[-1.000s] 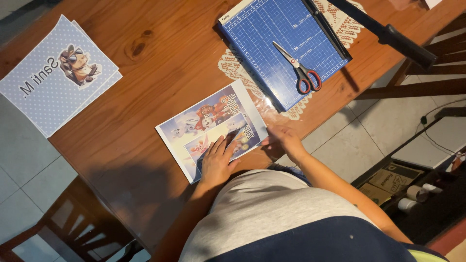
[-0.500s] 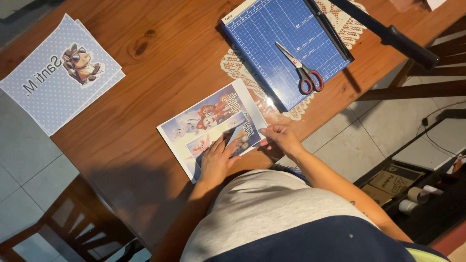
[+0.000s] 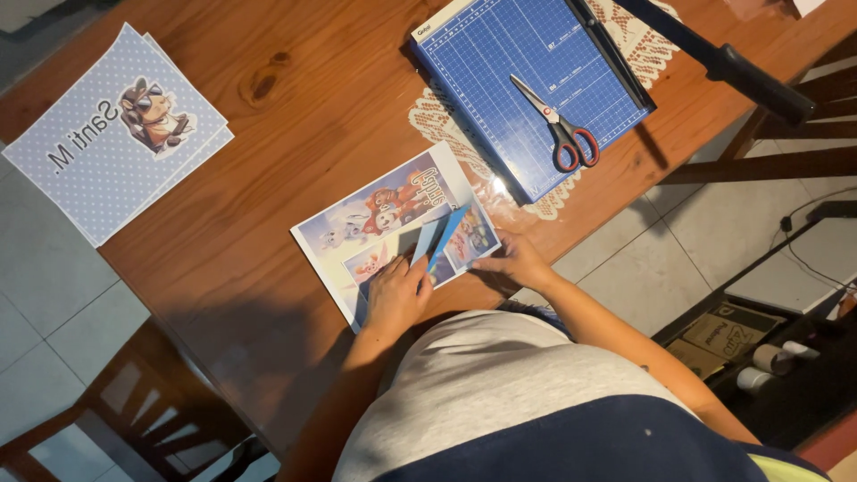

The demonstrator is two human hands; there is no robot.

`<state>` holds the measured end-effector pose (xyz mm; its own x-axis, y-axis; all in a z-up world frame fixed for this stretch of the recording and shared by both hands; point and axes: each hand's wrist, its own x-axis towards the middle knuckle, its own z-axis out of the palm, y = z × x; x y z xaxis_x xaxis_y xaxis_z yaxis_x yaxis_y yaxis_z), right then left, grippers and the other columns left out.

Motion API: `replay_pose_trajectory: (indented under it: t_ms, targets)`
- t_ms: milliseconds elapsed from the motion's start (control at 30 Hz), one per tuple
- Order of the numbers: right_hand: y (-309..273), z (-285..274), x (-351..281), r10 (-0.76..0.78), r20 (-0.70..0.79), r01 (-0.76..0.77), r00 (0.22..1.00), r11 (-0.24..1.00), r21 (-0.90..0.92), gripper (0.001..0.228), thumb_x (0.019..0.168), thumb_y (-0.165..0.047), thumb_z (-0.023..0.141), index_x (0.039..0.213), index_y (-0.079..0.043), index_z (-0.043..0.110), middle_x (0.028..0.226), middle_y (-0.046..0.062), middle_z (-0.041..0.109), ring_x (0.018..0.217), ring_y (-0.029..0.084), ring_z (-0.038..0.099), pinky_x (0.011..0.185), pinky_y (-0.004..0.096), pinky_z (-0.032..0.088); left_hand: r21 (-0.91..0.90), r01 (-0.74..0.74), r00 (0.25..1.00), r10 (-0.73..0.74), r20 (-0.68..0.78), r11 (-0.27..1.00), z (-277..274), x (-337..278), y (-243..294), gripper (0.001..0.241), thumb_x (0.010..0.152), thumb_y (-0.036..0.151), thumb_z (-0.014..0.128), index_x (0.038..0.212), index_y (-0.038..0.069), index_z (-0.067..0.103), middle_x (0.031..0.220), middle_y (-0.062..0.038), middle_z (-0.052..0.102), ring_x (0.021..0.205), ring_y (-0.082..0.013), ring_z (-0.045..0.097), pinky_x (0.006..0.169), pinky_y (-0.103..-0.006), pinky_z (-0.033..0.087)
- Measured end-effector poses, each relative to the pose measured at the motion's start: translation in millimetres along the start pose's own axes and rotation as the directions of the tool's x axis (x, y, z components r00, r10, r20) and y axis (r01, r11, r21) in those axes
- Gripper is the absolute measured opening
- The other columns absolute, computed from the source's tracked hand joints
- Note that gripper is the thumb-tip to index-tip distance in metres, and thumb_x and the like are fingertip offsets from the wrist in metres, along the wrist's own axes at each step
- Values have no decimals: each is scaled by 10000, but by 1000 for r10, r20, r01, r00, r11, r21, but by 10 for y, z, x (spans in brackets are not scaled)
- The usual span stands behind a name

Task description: Cutting printed designs from paper using scissors and folding them.

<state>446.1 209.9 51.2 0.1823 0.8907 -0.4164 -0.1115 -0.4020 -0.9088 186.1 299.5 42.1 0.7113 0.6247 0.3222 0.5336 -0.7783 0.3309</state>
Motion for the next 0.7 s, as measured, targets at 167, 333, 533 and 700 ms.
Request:
replay_pose_trajectory:
  t_ms: [167,333,533,700]
  targets:
    - [-28,16,7,52,-14,-51,999,997,62,281,770,-26,880,1008,-17,731,826,68,745,762,134,705,737,291,604,24,-30,995,32,-92,999,-356,223,152,580,924,171,551,1502,125,529,717,-95,564,686,-274,663,613,-373,575]
    - [-7,-5,26,78,33,-81,996,989,125,311,762,34,865,1033,-12,720,821,56,748,772,118,700,761,282,605,22,-63,998,63,-10,998,-63,23,8,543,944,199,545,1477,301,555,960,-164,675,862,-353,720,680,-424,595]
    - [-128,67,11,77,39,-82,996,982,172,317,756,47,869,1023,-18,711,832,61,767,779,101,694,758,280,610,-9,-38,999,38,-1,999,26,-13,-1,554,885,441,710,1408,280,620,922,-152,706,943,-349,728,760,-438,596]
    - [-172,93,-17,69,33,-75,997,973,218,319,757,59,868,1030,6,712,840,103,782,790,124,717,778,286,615,6,-38,999,38,21,999,-40,12,14,611,833,484,747,1392,267,632,871,-130,692,913,-332,717,754,-431,596]
